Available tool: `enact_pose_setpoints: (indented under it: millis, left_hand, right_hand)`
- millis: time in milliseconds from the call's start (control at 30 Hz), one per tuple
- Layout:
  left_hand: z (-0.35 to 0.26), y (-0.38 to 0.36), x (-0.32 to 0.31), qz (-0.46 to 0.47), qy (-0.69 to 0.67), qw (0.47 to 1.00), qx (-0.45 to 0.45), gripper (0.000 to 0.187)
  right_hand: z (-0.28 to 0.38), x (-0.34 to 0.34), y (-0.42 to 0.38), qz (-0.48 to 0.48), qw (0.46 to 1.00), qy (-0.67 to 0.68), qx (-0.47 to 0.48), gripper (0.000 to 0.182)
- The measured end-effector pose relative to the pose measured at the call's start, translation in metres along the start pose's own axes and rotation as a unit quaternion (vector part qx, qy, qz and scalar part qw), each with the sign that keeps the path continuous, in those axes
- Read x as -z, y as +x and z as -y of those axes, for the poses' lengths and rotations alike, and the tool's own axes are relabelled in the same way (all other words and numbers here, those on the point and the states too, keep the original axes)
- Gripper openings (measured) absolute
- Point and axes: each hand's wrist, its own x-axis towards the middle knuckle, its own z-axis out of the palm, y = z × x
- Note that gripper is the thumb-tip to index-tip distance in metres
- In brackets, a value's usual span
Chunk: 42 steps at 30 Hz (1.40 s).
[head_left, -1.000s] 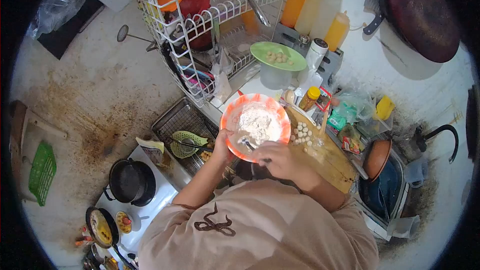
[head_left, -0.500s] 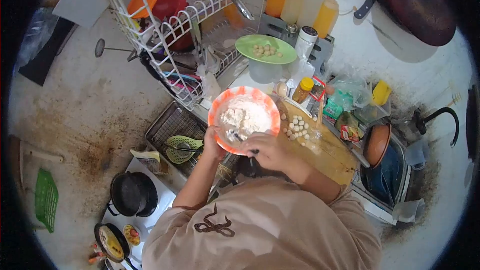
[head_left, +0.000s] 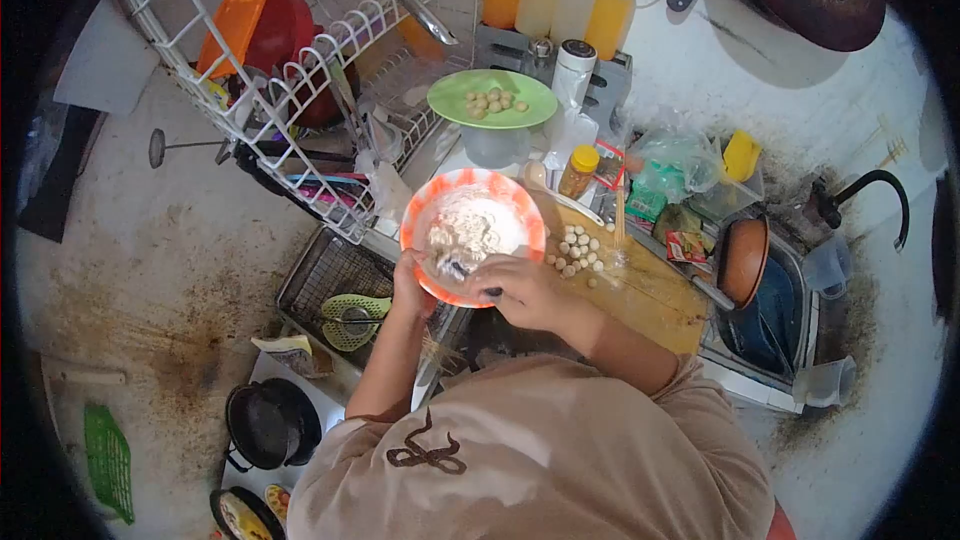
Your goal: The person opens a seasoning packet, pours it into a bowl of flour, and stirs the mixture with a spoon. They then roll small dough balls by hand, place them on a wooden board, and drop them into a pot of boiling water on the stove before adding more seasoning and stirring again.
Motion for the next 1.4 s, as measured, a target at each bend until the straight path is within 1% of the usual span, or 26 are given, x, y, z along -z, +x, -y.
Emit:
enact_pose_setpoints:
  millis: [33,67,100,133,233,333,433,467,567,633,667,733,767,867,933,967,1000,1033,1100,1133,1233,1267,1333,1367,1400]
  left_hand:
    - [-0.002,0.001,0.002,-0.006,-0.011,1.0,0.003,0.06]
    - [-0.002,0.003,0.004,0.011,-0.018,1.0,-0.017,0.062]
    - [-0.003,0.002,0.002,0.011,-0.021,1.0,-0.017,0.063]
    - [-0.005,0.0,-0.001,0.012,-0.024,1.0,-0.017,0.063]
    - [-0.006,0.0,-0.001,0.006,-0.01,1.0,0.003,0.066]
    - [-0.01,0.0,-0.014,-0.004,0.013,1.0,0.01,0.067]
    - [-0.009,0.009,-0.013,-0.012,0.003,1.0,0.016,0.067]
    - [-0.009,0.013,-0.01,-0.015,-0.005,1.0,0.02,0.067]
    - [-0.007,0.014,-0.016,0.006,-0.035,0.999,-0.026,0.066]
    - [-0.005,0.018,-0.005,-0.042,-0.025,0.999,0.0,0.066]
    - [-0.002,0.022,0.001,-0.066,-0.021,0.997,0.014,0.066]
    - [0.007,0.029,0.012,-0.075,-0.002,0.997,-0.005,0.062]
    - [0.011,0.033,0.017,-0.079,0.009,0.997,-0.015,0.061]
    - [0.022,0.045,0.03,-0.087,0.017,0.996,-0.031,0.057]
    - [0.029,0.052,0.021,-0.112,0.004,0.992,-0.065,0.052]
    - [0.031,0.056,0.016,-0.124,-0.002,0.989,-0.083,0.051]
    - [0.027,0.054,0.009,-0.122,0.02,0.989,-0.086,0.047]
    - [0.027,0.052,0.003,-0.131,0.032,0.985,-0.105,0.047]
    - [0.029,0.048,-0.008,-0.15,0.055,0.977,-0.141,0.05]
    - [0.031,0.051,-0.004,-0.132,0.07,0.979,-0.136,0.054]
    - [0.031,0.043,-0.005,-0.188,0.172,0.96,-0.113,0.052]
    - [0.036,0.045,0.0,-0.238,0.193,0.939,-0.157,0.051]
    - [0.043,0.045,0.007,-0.338,0.23,0.88,-0.243,0.048]
    - [0.049,0.041,0.011,-0.323,0.239,0.867,-0.293,0.047]
    - [0.05,0.024,-0.002,-0.308,0.246,0.853,-0.343,0.047]
  right_hand:
    - [0.001,0.005,-0.003,0.007,0.999,0.036,-0.021,0.027]
    - [0.001,0.012,-0.007,0.014,0.996,0.072,-0.042,0.026]
    - [0.0,0.02,-0.013,0.02,0.992,0.108,-0.062,0.025]
    - [-0.005,0.031,-0.014,0.005,0.996,0.064,-0.054,0.016]
    - [-0.013,0.062,-0.008,-0.055,0.975,0.116,-0.184,0.012]
    - [-0.028,0.057,0.017,-0.06,0.989,0.013,-0.132,0.014]
    - [-0.027,0.032,0.028,-0.066,0.994,-0.018,-0.08,0.009]
    - [-0.023,0.034,0.028,-0.039,0.992,-0.07,-0.098,0.016]
    - [-0.016,0.052,0.011,-0.101,0.95,-0.24,-0.17,0.024]
    - [-0.039,0.07,-0.024,-0.105,0.913,-0.343,-0.195,0.03]
    - [-0.048,0.077,-0.042,-0.088,0.909,-0.356,-0.199,0.031]
    - [-0.054,0.081,-0.071,-0.054,0.9,-0.379,-0.208,0.034]
    - [-0.054,0.078,-0.079,-0.04,0.905,-0.373,-0.201,0.034]
    - [-0.046,0.069,-0.091,-0.005,0.914,-0.356,-0.194,0.033]
    - [-0.041,0.058,-0.089,0.011,0.915,-0.346,-0.209,0.031]
    - [-0.042,0.056,-0.09,0.012,0.905,-0.365,-0.217,0.031]
    - [-0.045,0.053,-0.091,0.012,0.896,-0.384,-0.224,0.031]
    - [-0.048,0.052,-0.092,0.013,0.886,-0.403,-0.23,0.031]
    - [-0.05,0.051,-0.094,0.006,0.884,-0.398,-0.246,0.031]
    - [-0.05,0.051,-0.096,0.003,0.883,-0.395,-0.255,0.031]
    - [-0.049,0.052,-0.095,0.017,0.887,-0.393,-0.243,0.027]
    - [-0.049,0.053,-0.096,0.006,0.892,-0.39,-0.23,0.025]
    - [-0.051,0.056,-0.096,-0.015,0.901,-0.382,-0.203,0.022]
    - [-0.053,0.058,-0.097,-0.051,0.918,-0.333,-0.209,0.022]
    - [-0.057,0.06,-0.098,-0.087,0.931,-0.283,-0.214,0.021]
